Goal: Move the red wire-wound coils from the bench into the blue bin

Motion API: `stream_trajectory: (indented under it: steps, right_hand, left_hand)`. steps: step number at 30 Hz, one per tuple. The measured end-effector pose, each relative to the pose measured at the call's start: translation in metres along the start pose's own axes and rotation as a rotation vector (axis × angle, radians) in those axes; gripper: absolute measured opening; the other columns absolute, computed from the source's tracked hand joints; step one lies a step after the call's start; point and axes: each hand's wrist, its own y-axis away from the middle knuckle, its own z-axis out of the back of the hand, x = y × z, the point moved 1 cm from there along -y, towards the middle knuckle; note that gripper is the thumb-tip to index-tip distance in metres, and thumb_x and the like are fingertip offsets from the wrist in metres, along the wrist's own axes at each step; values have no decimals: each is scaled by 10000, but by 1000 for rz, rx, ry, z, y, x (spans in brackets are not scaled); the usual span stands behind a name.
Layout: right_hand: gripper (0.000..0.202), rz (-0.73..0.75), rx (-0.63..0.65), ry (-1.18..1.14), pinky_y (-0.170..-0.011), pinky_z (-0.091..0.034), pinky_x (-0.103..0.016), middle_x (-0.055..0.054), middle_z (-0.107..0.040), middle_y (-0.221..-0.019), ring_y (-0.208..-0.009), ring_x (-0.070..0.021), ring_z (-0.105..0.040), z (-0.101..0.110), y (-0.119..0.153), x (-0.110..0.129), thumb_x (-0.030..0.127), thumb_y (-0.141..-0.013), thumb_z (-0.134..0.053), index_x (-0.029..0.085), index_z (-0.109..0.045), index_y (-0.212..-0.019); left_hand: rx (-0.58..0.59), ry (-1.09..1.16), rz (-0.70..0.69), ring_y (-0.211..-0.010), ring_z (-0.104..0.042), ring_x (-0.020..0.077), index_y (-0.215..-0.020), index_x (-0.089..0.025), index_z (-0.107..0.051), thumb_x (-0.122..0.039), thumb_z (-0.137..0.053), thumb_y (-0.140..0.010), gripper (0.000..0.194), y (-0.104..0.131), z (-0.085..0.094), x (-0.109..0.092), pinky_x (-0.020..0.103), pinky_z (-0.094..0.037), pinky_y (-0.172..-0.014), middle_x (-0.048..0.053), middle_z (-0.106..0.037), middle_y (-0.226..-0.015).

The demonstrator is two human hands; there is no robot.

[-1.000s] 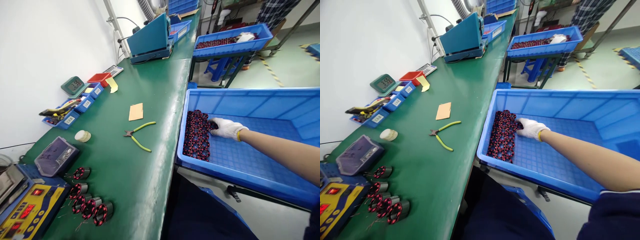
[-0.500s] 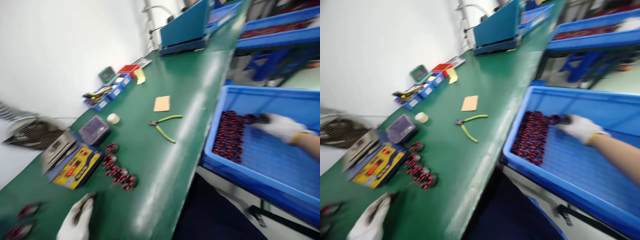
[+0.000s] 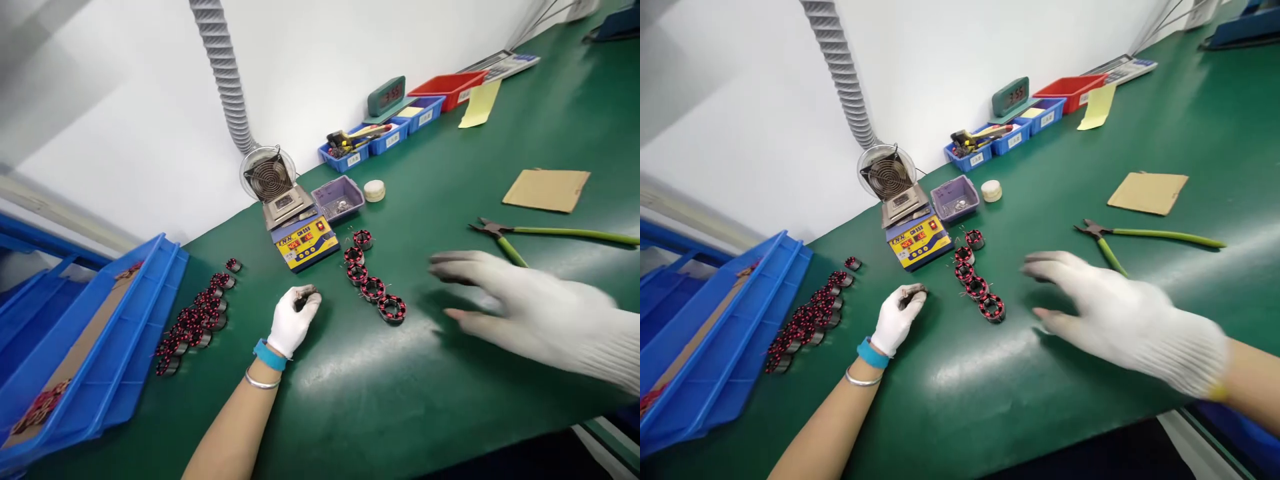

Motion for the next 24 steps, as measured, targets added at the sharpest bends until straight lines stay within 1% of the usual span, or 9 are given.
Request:
stream_trajectory:
  steps: [3, 6, 9, 12, 14, 17, 21, 22, 24]
  right_hand:
    - [531, 111, 194, -10, -788, -569, -418, -8, -461, -1472, -1097, -301, -636, 4, -37, 52, 420, -764, -550, 321, -581, -1285]
    - [520, 175, 294, 22, -820, -548, -396, -32, -481, -1453, -1098, -285, -634, 4, -56, 77, 361, -745, -538, 283, -603, -1255]
    - [523, 194, 392, 51, -878, -521, -371, -64, -524, -1395, -1116, -270, -620, 0, -64, 83, 321, -756, -536, 246, -599, -1270]
    - [536, 157, 488, 116, -867, -508, -374, -59, -529, -1370, -1106, -271, -617, -4, -69, 85, 299, -754, -550, 271, -586, -1288]
    - [532, 132, 488, 170, -802, -507, -376, -59, -542, -1344, -1051, -278, -632, -4, -72, 88, 317, -739, -578, 287, -585, -1270]
    - [486, 7, 431, 278, -649, -473, -367, -96, -608, -1217, -917, -303, -648, 2, -71, 92, 455, -729, -613, 251, -608, -1170]
    - [314, -97, 593, 317, -586, -408, -328, -75, -666, -928, -805, -264, -638, 5, -61, 97, 520, -803, -540, 237, -628, -906]
    - [297, -97, 600, 318, -587, -403, -323, -70, -664, -925, -807, -257, -637, 5, -59, 99, 508, -813, -535, 240, -624, -903]
    - [329, -72, 515, 347, -593, -406, -325, -78, -646, -1033, -849, -267, -636, 5, -57, 102, 501, -810, -542, 246, -618, -1003]
  left_hand:
    - [25, 7, -6, -912, -684, 216, -931, -157, -683, -362, -654, -773, 260, -2, 2, 3, 357, -528, -882, 97, -735, -964]
    - [39, 10, -1, -930, -685, 220, -940, -164, -684, -365, -663, -773, 262, -4, 3, 5, 357, -524, -893, 96, -738, -975]
    - [45, 8, 7, -938, -689, 225, -940, -168, -688, -361, -672, -772, 256, -6, 3, 6, 360, -527, -895, 96, -743, -976]
    - [51, -4, -6, -943, -690, 228, -941, -166, -692, -352, -675, -779, 248, -6, 3, 5, 363, -531, -896, 96, -745, -986]
    - [51, -16, -12, -952, -689, 227, -949, -162, -695, -346, -668, -788, 246, -6, 4, 4, 364, -530, -905, 98, -744, -1000]
    - [57, -42, -11, -974, -687, 225, -966, -159, -697, -353, -655, -803, 256, -5, 4, 3, 365, -523, -925, 99, -743, -1024]
    - [70, -58, -14, -984, -687, 215, -970, -163, -699, -359, -654, -807, 259, -5, 5, 3, 354, -522, -932, 92, -743, -1038]
    - [70, -58, -14, -985, -687, 212, -971, -164, -700, -358, -654, -807, 258, -5, 5, 3, 349, -523, -932, 90, -743, -1041]
    - [69, -61, -16, -990, -687, 210, -973, -164, -700, -358, -652, -809, 259, -5, 6, 2, 344, -523, -933, 89, -743, -1044]
